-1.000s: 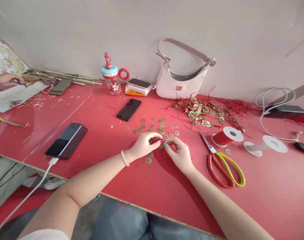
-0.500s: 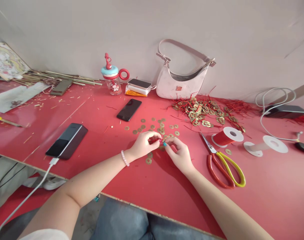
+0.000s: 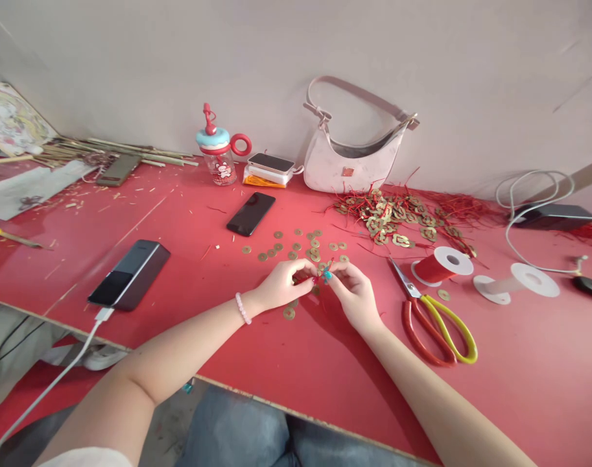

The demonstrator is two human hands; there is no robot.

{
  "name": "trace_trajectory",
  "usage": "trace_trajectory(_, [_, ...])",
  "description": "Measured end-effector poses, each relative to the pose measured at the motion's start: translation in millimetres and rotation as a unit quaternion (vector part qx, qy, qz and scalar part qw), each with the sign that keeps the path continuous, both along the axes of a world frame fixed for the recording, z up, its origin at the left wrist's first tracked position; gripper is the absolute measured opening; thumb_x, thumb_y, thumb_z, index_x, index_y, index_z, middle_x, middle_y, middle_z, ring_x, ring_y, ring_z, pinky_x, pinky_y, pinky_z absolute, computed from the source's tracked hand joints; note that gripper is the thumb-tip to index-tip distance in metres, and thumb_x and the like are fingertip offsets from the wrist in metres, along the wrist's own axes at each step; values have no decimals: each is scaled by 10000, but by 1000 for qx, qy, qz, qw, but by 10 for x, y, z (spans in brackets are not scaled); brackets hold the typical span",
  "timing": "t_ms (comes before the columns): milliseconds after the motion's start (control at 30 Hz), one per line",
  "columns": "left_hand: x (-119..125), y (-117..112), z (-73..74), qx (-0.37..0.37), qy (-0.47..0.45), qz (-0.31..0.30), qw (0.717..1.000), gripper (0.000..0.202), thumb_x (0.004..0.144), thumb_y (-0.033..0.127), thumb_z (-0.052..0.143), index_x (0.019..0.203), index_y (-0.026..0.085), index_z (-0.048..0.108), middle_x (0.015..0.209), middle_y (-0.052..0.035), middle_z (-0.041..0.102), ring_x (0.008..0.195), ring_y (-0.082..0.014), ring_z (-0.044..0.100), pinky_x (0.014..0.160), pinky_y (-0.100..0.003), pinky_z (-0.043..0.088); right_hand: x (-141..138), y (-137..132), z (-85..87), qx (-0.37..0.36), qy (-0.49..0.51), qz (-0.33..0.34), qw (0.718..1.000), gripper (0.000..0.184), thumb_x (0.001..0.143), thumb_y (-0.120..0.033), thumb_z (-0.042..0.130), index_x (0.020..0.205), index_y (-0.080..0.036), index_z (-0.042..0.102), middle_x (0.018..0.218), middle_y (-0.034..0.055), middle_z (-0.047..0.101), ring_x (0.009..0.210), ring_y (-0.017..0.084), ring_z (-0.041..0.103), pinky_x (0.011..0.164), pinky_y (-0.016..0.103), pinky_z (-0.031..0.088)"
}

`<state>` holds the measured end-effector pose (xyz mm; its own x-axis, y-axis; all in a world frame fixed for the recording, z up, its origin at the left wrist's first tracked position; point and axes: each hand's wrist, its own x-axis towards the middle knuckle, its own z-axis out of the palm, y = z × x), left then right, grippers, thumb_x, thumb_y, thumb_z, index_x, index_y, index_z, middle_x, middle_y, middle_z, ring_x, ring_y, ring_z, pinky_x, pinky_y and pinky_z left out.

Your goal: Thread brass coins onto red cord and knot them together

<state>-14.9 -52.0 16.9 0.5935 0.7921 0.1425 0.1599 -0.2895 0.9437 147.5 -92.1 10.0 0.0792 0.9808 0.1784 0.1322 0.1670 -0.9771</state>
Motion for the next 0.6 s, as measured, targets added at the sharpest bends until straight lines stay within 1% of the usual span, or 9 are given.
trace_trajectory(67, [1, 6, -9, -4, -4, -2, 1000, 142, 790, 157, 507, 910, 150, 583, 826, -44, 645, 745, -132, 608, 645, -233, 488, 2, 2, 3, 4, 1, 6, 1000, 99, 772, -296, 572, 785, -198, 561, 746, -2, 602, 702, 108, 575, 692, 246, 486])
trace_trajectory(167, [-2, 6, -11, 18, 4, 6, 1000, 158, 806, 184, 507, 926, 152, 605, 847, -49, 656, 723, -130, 615, 636, -238, 493, 4, 10, 5, 4, -4, -3, 1000, 105, 776, -297, 567, 785, -193, 558, 739, 1, 598, 695, 108, 572, 684, 248, 488])
trace_trajectory(233, [-6, 6, 3, 37, 16, 21, 999, 156, 811, 206, 509, 913, 151, 614, 841, -50, 657, 700, -130, 610, 628, -245, 495, 3, 14, 2, 2, -13, -14, 1000, 112, 780, -300, 559, 784, -188, 549, 741, 7, 593, 694, 110, 569, 681, 252, 489])
trace_trajectory(300, [-9, 12, 22, 50, 23, 44, 998, 154, 814, 223, 510, 899, 151, 617, 856, -54, 661, 724, -137, 614, 658, -259, 503, -3, 11, -4, 1, -28, -10, 1000, 117, 783, -303, 550, 804, -188, 539, 763, 16, 592, 699, 114, 568, 677, 256, 492])
trace_trajectory(367, [-11, 29, 31, 58, 15, 79, 995, 149, 812, 223, 512, 890, 154, 620, 889, -56, 667, 786, -147, 620, 715, -272, 510, -16, -4, -7, 0, -61, 16, 998, 114, 783, -296, 542, 828, -191, 537, 793, 25, 597, 709, 121, 572, 682, 264, 494])
trace_trajectory(467, [-18, 68, 8, 54, -6, 135, 989, 147, 797, 217, 533, 894, 156, 625, 920, -60, 673, 854, -158, 623, 766, -286, 513, -45, -44, 0, 3, -145, 64, 987, 91, 781, -250, 517, 837, -195, 565, 800, 28, 618, 718, 128, 582, 708, 278, 497])
trace_trajectory(600, [-35, 113, -47, 47, -28, 182, 982, 167, 794, 241, 547, 918, 163, 629, 931, -65, 675, 857, -166, 627, 766, -310, 522, -64, -79, -3, 42, -231, 77, 969, 194, 787, -196, 467, 940, -215, 585, 834, 27, 648, 752, 139, 611, 744, 295, 507])
